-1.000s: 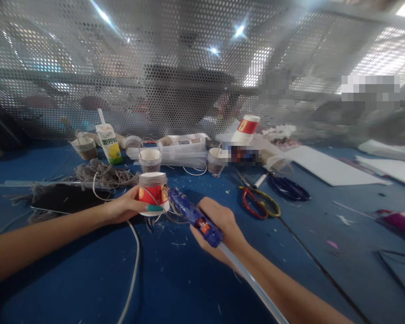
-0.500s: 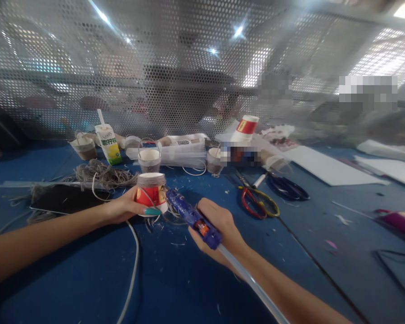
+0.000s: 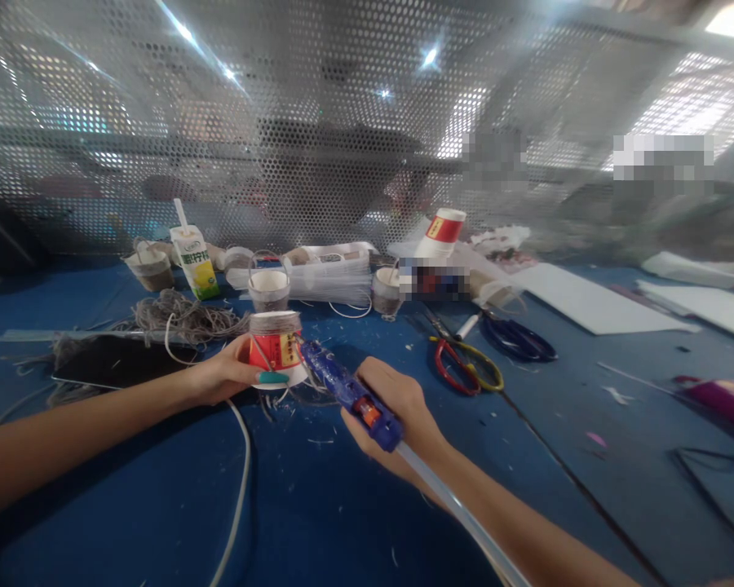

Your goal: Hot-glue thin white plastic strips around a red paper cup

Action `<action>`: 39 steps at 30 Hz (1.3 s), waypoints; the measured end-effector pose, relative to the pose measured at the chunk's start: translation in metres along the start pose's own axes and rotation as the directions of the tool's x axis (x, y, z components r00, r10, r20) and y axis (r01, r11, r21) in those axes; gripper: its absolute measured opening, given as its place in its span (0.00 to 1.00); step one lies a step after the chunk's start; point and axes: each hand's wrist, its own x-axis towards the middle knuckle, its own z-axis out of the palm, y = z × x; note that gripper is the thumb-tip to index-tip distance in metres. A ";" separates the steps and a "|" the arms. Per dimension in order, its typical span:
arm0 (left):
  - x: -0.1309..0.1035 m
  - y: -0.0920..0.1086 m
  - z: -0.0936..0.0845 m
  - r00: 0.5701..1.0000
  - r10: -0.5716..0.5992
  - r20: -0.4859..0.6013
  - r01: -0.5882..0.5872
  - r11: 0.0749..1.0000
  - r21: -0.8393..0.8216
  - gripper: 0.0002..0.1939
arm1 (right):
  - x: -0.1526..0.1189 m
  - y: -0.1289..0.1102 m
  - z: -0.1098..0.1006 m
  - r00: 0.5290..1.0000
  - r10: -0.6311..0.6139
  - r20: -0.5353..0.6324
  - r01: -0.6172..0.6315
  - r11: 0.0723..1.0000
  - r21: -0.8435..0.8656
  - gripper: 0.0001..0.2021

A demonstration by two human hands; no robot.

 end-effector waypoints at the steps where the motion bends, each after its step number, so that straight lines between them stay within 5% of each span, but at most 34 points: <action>1: 0.000 0.000 0.000 1.000 0.001 0.000 -0.001 1.000 -0.007 0.26 | 0.000 0.000 0.000 1.000 0.002 0.000 -0.002 1.000 -0.002 0.12; 13: 0.000 0.002 0.004 0.996 -0.029 -0.081 0.032 0.999 0.043 0.24 | 0.001 -0.009 -0.003 0.995 0.089 0.037 -0.089 0.996 -0.007 0.12; 21: 0.000 0.002 0.002 0.999 -0.006 -0.033 0.005 1.000 -0.007 0.25 | 0.000 -0.010 -0.004 0.984 0.170 0.059 -0.169 0.985 -0.020 0.12; 39: -0.001 -0.002 -0.004 0.999 -0.008 -0.036 0.009 1.000 0.018 0.27 | 0.002 -0.012 -0.004 0.988 0.150 0.038 -0.149 0.988 -0.035 0.12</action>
